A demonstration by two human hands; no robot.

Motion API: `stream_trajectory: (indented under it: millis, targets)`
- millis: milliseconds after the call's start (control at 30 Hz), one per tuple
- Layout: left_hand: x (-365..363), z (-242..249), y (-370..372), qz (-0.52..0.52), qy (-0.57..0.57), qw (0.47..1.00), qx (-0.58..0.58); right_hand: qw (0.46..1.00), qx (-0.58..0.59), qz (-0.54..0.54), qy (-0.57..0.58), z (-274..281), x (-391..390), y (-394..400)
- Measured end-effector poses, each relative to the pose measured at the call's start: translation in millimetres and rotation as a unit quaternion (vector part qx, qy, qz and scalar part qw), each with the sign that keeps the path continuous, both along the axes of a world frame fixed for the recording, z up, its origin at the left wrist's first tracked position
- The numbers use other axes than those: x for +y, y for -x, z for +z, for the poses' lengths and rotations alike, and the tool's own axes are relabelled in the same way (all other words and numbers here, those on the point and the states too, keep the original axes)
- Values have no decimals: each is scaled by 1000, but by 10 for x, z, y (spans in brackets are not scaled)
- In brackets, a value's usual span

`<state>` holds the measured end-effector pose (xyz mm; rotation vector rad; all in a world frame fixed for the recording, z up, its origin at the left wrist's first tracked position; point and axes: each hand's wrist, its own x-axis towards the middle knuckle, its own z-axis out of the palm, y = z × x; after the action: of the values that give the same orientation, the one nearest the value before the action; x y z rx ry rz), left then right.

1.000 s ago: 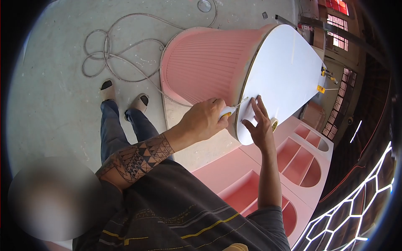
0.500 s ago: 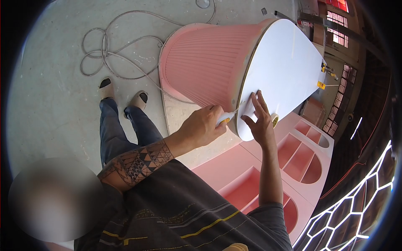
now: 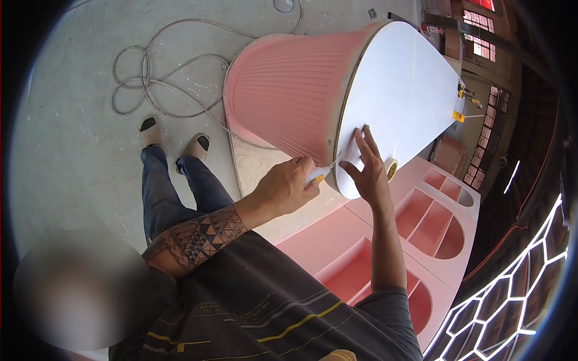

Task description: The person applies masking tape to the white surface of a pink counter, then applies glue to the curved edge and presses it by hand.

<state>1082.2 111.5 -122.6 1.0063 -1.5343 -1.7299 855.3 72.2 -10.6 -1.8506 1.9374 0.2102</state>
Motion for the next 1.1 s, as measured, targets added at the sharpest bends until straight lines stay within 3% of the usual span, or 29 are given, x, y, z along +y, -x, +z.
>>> stream_trajectory:
  millis: [133, 200, 267, 300, 400, 500, 567, 700, 900, 1100]
  targets:
    - [-53, -189, -293, -31, 32, 998, 36, 999, -24, -39, 14, -8, 7, -57]
    - [-104, -242, -500, 33, -41, 994, 94, 1000, -9, -28, -4, -21, 0, -88]
    - [-273, -273, -653, 13, 0, 999, 44, 998, -8, -56, -12, -60, -33, -136]
    - [-384, -290, -666, 53, -29, 996, 69, 999, 14, -42, -26, -80, -48, -153]
    - [-916, 23, -587, 78, -39, 990, 113, 999, 23, -35, -32, -102, -64, -149]
    - [-1481, 339, -191, 73, 27, 986, 145, 998, 33, -30, -44, -125, -62, -153]
    - [-1808, 435, 148, 33, 198, 978, 55, 999, 30, -30, -33, -155, -49, -98]
    - [-2161, 354, 744, -26, 324, 946, -8, 998, 38, -31, -40, -170, -65, -111]
    - [-2202, 185, 844, -70, 366, 923, -96, 998, 42, -35, -39, -184, -44, -147]
    - [-2216, 62, 831, -89, 418, 901, -76, 999, 49, -13, -14, -254, 17, -82]
